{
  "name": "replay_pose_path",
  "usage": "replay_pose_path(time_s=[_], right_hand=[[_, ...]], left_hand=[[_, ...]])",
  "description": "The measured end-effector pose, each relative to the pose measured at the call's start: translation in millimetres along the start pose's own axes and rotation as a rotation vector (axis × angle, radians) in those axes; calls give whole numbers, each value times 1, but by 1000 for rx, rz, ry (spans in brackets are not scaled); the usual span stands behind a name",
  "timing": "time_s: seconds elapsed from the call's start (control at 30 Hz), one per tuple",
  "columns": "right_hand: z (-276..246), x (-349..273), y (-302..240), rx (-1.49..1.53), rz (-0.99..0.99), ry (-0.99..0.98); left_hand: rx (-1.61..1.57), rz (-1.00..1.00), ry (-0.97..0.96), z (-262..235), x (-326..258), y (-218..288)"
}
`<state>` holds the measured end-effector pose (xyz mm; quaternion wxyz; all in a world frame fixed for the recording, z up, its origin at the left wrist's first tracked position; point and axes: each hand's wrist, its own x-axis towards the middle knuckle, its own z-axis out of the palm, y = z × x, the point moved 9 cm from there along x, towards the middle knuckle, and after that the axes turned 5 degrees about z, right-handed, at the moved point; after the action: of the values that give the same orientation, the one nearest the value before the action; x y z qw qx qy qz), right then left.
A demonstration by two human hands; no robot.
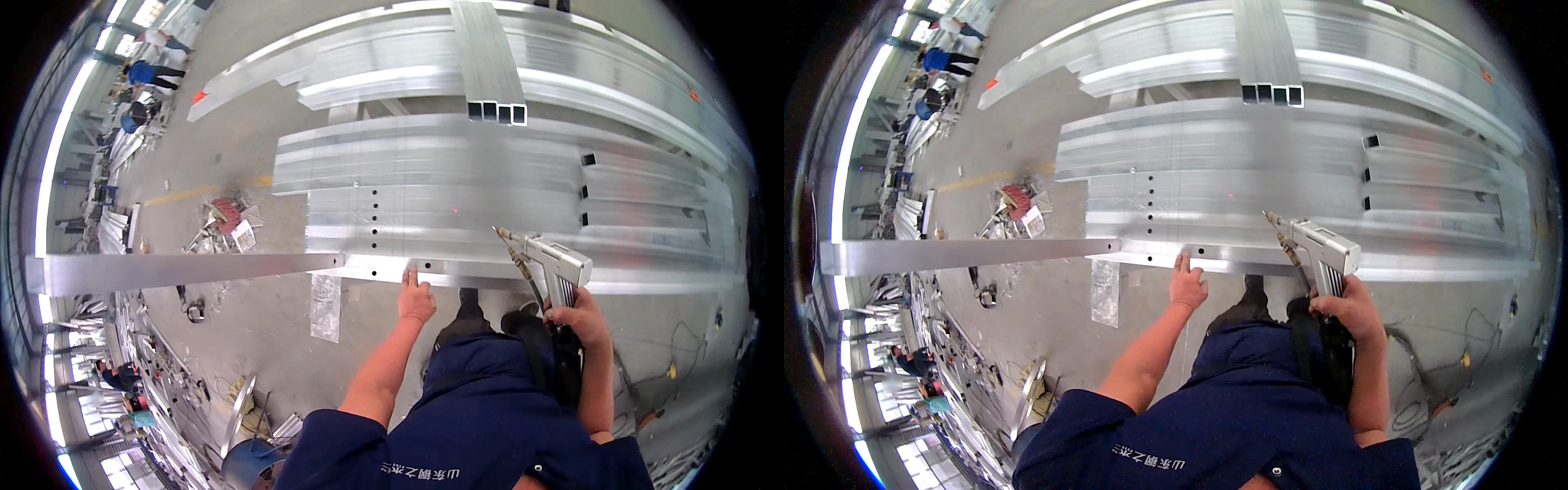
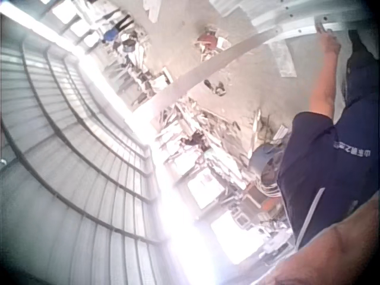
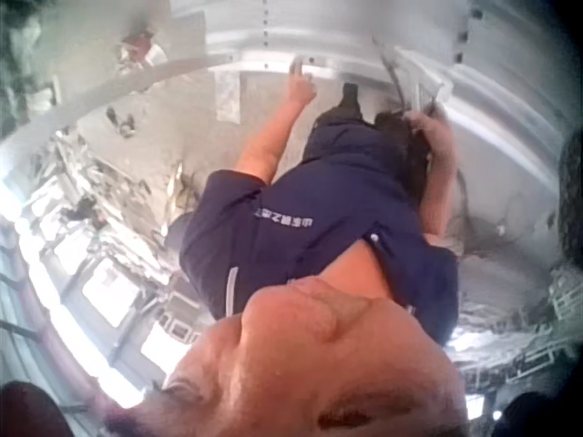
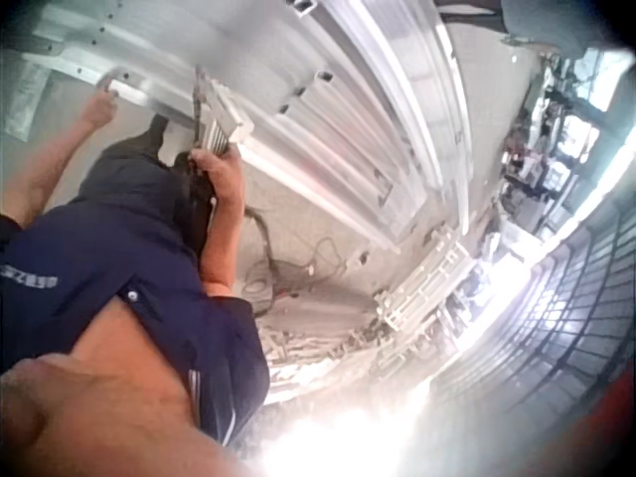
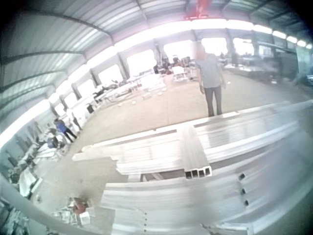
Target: The person welds aluminum profiles together using a handheld welding gun, then grinds the joints with an angle grinder. They repeatedly position and align metal pieces on a large frame, weld them, and smooth the seams. The process is repeated for multiple sections of the frame.
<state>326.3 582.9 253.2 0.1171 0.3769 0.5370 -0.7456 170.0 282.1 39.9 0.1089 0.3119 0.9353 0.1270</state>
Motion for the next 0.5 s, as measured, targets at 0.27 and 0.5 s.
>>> replay_pose_path(time_s=[0.27, 0.5], right_hand=[[5, 4, -6, -15, -22, -90], [11, 10, -11, -114, -12, -115]], left_hand=[[-57, -86, -148, -10, 0, -8], [-142, -113, -109, 9, -2, -28]])
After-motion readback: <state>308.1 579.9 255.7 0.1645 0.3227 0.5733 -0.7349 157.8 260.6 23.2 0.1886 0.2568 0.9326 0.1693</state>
